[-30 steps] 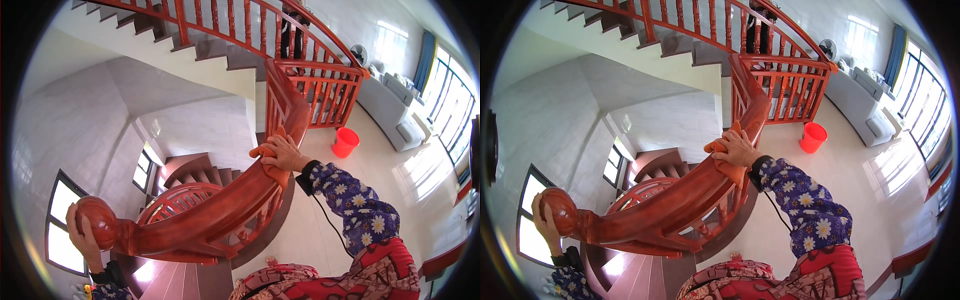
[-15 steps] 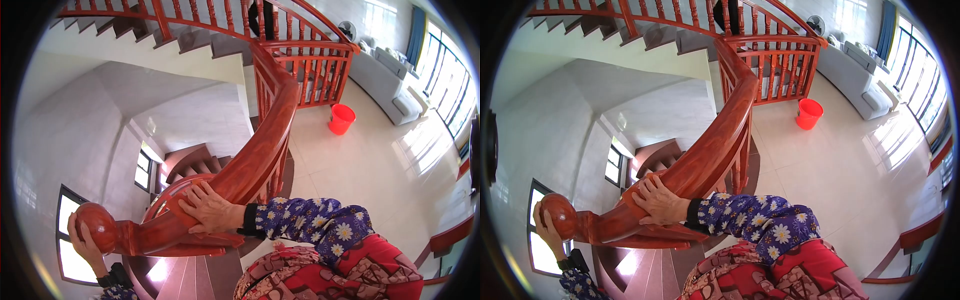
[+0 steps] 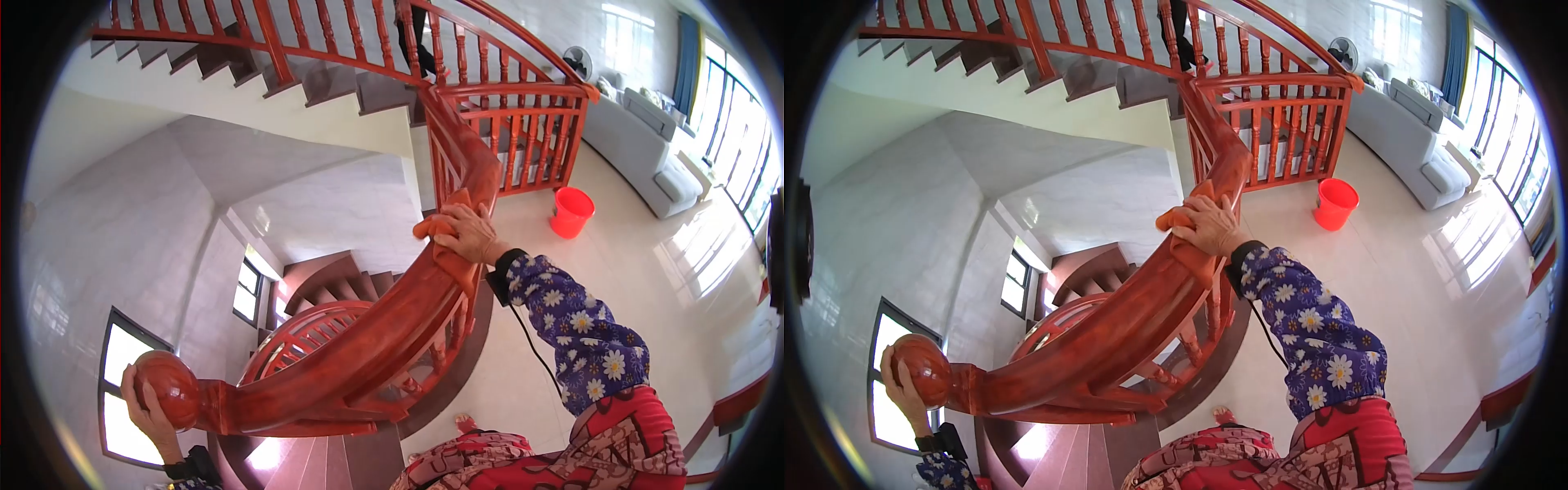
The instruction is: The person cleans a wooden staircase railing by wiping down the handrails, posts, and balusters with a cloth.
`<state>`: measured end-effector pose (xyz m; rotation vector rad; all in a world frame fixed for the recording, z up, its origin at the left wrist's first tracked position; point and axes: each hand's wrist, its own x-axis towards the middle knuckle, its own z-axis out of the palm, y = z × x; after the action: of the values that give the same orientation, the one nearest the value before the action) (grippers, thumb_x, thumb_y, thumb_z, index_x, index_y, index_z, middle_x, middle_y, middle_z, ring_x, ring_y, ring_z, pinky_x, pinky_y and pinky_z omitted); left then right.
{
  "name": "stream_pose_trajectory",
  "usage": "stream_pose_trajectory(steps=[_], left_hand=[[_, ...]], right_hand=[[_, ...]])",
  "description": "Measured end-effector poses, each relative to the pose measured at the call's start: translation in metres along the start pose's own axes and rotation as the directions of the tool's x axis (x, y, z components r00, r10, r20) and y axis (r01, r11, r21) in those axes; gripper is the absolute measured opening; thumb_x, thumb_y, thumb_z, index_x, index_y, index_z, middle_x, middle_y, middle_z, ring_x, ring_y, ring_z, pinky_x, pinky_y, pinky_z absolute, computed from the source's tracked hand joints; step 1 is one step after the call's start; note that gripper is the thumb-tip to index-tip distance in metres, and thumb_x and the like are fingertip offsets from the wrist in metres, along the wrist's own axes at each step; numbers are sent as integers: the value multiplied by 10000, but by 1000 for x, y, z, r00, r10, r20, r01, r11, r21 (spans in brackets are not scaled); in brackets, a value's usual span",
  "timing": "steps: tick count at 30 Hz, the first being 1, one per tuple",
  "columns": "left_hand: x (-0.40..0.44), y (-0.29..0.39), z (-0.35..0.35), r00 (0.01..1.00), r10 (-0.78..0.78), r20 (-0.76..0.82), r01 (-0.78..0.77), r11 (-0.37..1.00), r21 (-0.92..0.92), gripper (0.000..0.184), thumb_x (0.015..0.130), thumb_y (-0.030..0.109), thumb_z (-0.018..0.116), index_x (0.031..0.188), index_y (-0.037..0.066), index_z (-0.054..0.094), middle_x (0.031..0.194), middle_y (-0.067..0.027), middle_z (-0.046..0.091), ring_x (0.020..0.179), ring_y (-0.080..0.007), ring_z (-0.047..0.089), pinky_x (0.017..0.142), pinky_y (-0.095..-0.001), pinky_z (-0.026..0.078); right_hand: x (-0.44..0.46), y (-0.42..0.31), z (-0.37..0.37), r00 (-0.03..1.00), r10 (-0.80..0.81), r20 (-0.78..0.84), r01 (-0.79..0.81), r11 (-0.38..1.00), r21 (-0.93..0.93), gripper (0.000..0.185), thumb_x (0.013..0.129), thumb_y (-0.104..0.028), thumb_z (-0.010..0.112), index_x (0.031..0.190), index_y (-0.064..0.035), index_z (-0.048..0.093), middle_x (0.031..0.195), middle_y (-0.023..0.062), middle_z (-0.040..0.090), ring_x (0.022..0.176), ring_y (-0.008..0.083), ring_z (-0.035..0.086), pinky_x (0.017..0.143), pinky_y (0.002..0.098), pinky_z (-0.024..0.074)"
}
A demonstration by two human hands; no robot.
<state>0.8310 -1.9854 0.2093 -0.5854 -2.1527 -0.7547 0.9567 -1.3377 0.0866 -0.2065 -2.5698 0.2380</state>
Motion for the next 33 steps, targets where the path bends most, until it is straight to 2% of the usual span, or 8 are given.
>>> stream_pose_trajectory(steps=[5, 14, 22, 24, 26, 28, 30, 33], left_hand=[[0, 8, 2, 1000, 3, -3, -3, 1000, 11, 374, 951, 201, 507, 1279, 26, 550, 1298, -145, 560, 1223, -308, 510, 1057, -404, 371], [1, 9, 1, 999, 35, -4, -35, 999, 13, 369, 953, 214, 517, 1266, 22, 554, 1289, -152, 563, 1217, -320, 510, 1052, -406, 372], [0, 57, 3, 985, 98, -139, -67, 974, 216, 407, 917, 174, 573, 1292, 28, 518, 1295, -155, 545, 1186, -317, 523, 1024, -415, 397], [3, 97, -12, 996, -44, 78, 64, 959, -276, 398, 895, 144, 576, 1272, 29, 521, 1255, -153, 565, 1157, -301, 539, 1013, -397, 410], [13, 146, -34, 977, 5, 213, 74, 930, -360, 304, 877, 106, 562, 1169, 24, 580, 1198, -142, 592, 1095, -283, 579, 986, -378, 438], [21, 192, -54, 846, 386, 368, -277, 907, -316, 315, 849, 222, 613, 1060, -11, 623, 1039, -133, 653, 995, -248, 605, 924, -364, 457], [12, 237, -63, 897, 413, 158, -341, 873, -349, 332, 812, 292, 639, 939, -15, 632, 926, -139, 671, 874, -266, 629, 856, -368, 482], [31, 269, -87, 704, 708, 56, -550, 594, -587, 311, 853, 328, 591, 951, 34, 612, 860, -129, 659, 728, -301, 631, 723, -414, 483]], right_hand=[[1, -22, 9, 992, 122, 5, -122, 990, -77, 526, 885, -537, 508, 1218, -144, 617, 1298, 85, 541, 1275, 248, 436, 1037, 553, 252], [-47, -165, 27, 955, -265, -130, 280, 952, 120, 510, 851, -476, 582, 1149, -62, 582, 1113, 179, 564, 1150, 325, 481, 1056, 564, 263], [-39, -165, 21, 952, -299, -73, 307, 933, 189, 430, 832, -468, 599, 1081, -116, 604, 967, 114, 563, 1008, 273, 527, 978, 492, 320], [-41, -165, 20, 953, -293, -73, 301, 937, 177, 413, 835, -470, 596, 1064, -127, 612, 960, 111, 570, 1009, 274, 532, 978, 479, 323], [-42, -165, 22, 953, -291, -84, 302, 936, 182, 413, 837, -475, 594, 1062, -130, 611, 965, 111, 572, 1006, 274, 534, 980, 478, 323], [-39, -163, 24, 947, -308, -96, 321, 930, 180, 412, 838, -480, 592, 1061, -133, 610, 970, 111, 574, 1004, 275, 536, 981, 477, 324], [-39, -162, 24, 938, -310, -155, 334, 928, 162, 425, 838, -492, 592, 1069, -136, 606, 975, 106, 574, 1003, 272, 539, 978, 469, 328], [-37, -162, 19, 930, -338, -143, 356, 924, 135, 417, 845, -483, 593, 1086, -144, 597, 978, 94, 567, 997, 262, 538, 960, 458, 341]])
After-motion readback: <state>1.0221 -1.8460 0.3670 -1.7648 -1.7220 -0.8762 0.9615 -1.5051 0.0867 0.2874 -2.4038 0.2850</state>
